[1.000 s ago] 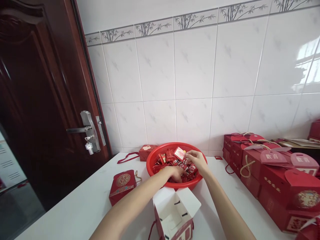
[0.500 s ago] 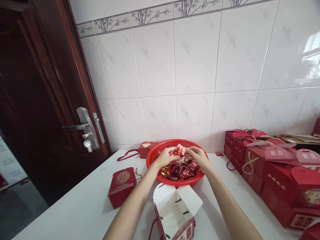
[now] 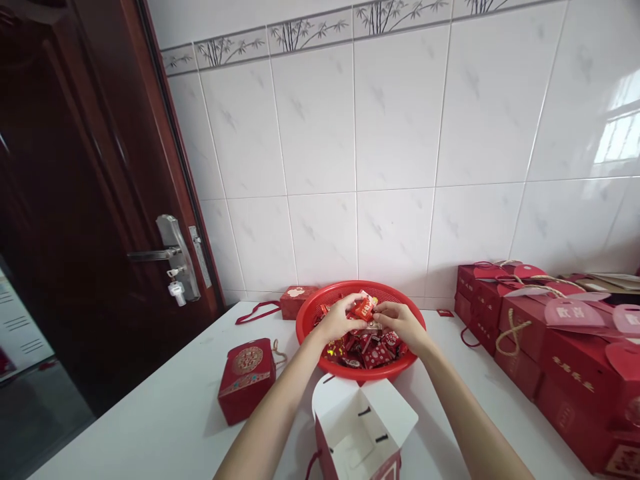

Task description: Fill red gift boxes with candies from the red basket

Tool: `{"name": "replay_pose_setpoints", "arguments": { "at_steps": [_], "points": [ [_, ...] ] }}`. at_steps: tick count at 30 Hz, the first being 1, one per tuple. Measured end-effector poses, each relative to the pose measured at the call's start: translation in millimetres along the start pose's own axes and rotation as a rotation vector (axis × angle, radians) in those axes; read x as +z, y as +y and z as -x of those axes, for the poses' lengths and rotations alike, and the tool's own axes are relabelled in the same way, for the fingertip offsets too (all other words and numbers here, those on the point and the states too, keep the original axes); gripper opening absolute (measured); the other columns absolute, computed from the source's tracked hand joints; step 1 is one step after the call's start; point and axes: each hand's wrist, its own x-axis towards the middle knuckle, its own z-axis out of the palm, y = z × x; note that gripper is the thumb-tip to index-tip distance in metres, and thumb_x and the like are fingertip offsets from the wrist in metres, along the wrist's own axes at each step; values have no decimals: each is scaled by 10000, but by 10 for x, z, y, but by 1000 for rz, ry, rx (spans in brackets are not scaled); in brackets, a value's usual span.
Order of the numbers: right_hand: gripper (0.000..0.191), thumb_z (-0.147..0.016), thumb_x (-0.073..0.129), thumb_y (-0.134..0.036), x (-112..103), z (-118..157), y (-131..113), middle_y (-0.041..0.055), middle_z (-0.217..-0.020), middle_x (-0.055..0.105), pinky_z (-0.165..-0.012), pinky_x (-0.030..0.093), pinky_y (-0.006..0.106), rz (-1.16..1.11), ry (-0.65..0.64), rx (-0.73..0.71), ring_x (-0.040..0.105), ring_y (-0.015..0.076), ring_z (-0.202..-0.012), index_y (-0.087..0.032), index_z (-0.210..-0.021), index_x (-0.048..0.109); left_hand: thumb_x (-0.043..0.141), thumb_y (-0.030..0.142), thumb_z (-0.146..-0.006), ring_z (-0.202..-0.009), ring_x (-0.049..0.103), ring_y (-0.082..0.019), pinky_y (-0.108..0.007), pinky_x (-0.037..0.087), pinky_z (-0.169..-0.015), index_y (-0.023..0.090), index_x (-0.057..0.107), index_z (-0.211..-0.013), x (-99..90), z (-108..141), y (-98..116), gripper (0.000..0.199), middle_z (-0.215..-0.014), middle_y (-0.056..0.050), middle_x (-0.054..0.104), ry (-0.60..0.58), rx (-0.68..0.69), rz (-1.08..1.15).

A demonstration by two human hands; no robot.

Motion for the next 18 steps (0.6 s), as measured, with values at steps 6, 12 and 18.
{"name": "replay_pose_setpoints", "arguments": {
  "at_steps": [6, 12, 18],
  "points": [
    [237, -650, 727, -388, 1, 5, -16, -3, -664, 658, -590, 463, 280, 32, -12, -19, 583, 145, -612, -192, -747, 635, 734, 119, -729, -1297, 567, -265, -417, 435, -1120, 222, 620, -1271, 18, 6, 79, 563, -1383, -84, 623, 33, 36, -81],
    [284, -703, 731, -409, -18, 33, -49, 28, -845, 728, -668, 524, 295, 18, 52, -23, 660, 184, -758, -208, -898, 681, 767, 144, -707, -1326, 536, -276, -394, 434, -1116, 225, 622, -1270, 25, 1, 116, 587, -1405, -75, 605, 37, 1, -88],
    [431, -731, 789, -469, 17, 87, -122, 52, -943, 751, -710, 556, 317, 12, -118, -15, 704, 217, -835, -204, -1053, 677, 800, 200, -685, -1118, 656, -284, -376, 569, -869, 195, 571, -1353, 60, 11, 117, 706, -1321, -133, 644, -132, -80, -7]
  ]
}}
